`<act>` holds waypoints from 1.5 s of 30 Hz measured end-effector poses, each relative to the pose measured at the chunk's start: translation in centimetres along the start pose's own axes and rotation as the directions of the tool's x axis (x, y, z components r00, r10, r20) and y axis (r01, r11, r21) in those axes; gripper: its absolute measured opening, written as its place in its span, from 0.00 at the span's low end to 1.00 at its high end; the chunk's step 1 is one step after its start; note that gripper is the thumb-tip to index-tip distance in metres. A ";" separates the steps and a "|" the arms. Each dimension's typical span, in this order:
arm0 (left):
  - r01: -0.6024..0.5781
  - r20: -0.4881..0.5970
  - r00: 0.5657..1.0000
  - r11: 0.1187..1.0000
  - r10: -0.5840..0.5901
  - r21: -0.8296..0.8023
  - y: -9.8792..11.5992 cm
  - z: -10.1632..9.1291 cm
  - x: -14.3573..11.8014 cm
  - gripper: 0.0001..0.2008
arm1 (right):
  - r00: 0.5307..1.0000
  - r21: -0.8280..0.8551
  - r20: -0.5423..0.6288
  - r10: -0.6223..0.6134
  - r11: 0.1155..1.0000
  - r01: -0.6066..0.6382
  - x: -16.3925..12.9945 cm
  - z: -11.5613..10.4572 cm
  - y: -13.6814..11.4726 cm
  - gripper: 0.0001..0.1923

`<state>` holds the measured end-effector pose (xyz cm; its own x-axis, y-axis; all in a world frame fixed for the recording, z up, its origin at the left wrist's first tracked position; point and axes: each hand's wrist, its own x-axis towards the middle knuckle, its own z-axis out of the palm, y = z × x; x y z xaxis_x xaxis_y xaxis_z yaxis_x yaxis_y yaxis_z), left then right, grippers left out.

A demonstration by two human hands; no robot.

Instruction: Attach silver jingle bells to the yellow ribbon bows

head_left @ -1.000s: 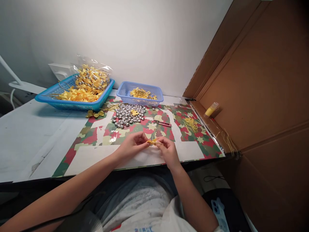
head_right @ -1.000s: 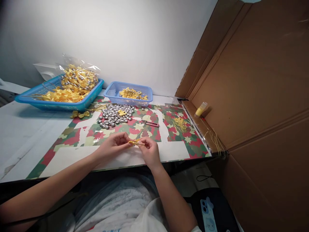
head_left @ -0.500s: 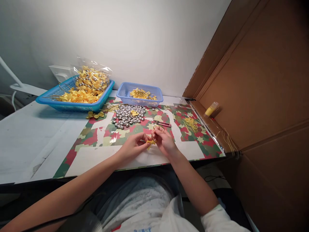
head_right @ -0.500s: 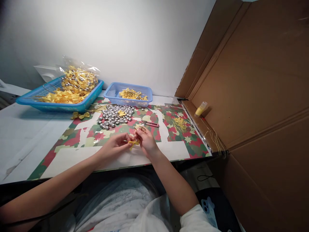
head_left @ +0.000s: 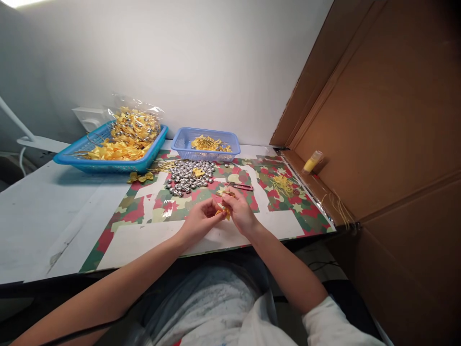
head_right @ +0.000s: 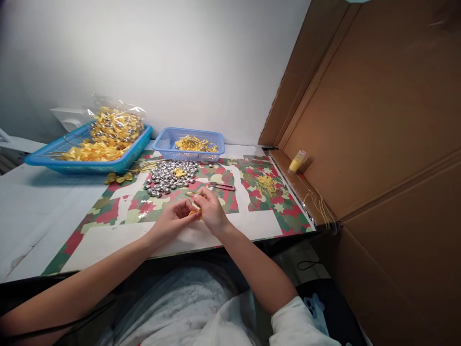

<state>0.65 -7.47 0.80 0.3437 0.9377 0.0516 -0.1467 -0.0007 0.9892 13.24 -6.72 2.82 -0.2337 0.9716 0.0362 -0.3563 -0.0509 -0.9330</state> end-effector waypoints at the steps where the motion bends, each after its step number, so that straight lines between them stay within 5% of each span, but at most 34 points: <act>1: 0.009 0.010 1.000 1.000 -0.009 0.001 -0.1 -0.1 0.1 0.18 | 1.000 -0.006 0.008 0.001 1.000 -0.001 0.1 0.1 0.1 0.12; 7: 0.096 0.026 0.995 0.994 -0.097 0.047 -0.5 -0.9 0.3 0.19 | 1.000 -0.060 0.022 0.002 0.998 -0.001 0.6 -0.1 0.1 0.12; 10: 0.116 -0.012 0.993 0.992 -0.116 0.050 -0.4 -0.9 0.1 0.18 | 0.998 -0.213 0.055 -0.005 0.977 0.016 0.5 -0.8 -0.5 0.10; 14: 0.097 -0.099 0.991 0.994 -0.092 0.049 -0.1 -0.8 -0.1 0.18 | 0.977 -0.552 0.126 -0.175 0.806 0.215 -0.3 -2.0 -1.3 0.08; 17: 0.106 -0.129 0.986 0.994 -0.101 0.030 0.1 -0.8 -0.2 0.18 | 0.965 -0.705 0.135 -0.226 0.662 0.254 -1.4 -2.6 -1.4 0.09; 27: 0.089 -0.154 0.984 0.996 -0.090 -0.016 0.3 -0.7 -0.5 0.17 | 0.930 -0.877 0.118 -0.349 0.403 0.262 -3.0 -2.6 0.0 0.08; 45: 0.051 -0.153 0.987 0.999 -0.048 0.013 0.3 -0.5 -0.7 0.17 | 0.910 -0.891 0.128 -0.395 0.358 0.281 -2.9 -2.3 0.1 0.07</act>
<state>-0.14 -7.95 1.01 0.2049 0.9786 -0.0175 -0.1171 0.0422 0.9922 16.00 -9.04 1.74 -0.1879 0.8744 0.4474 0.6126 0.4604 -0.6424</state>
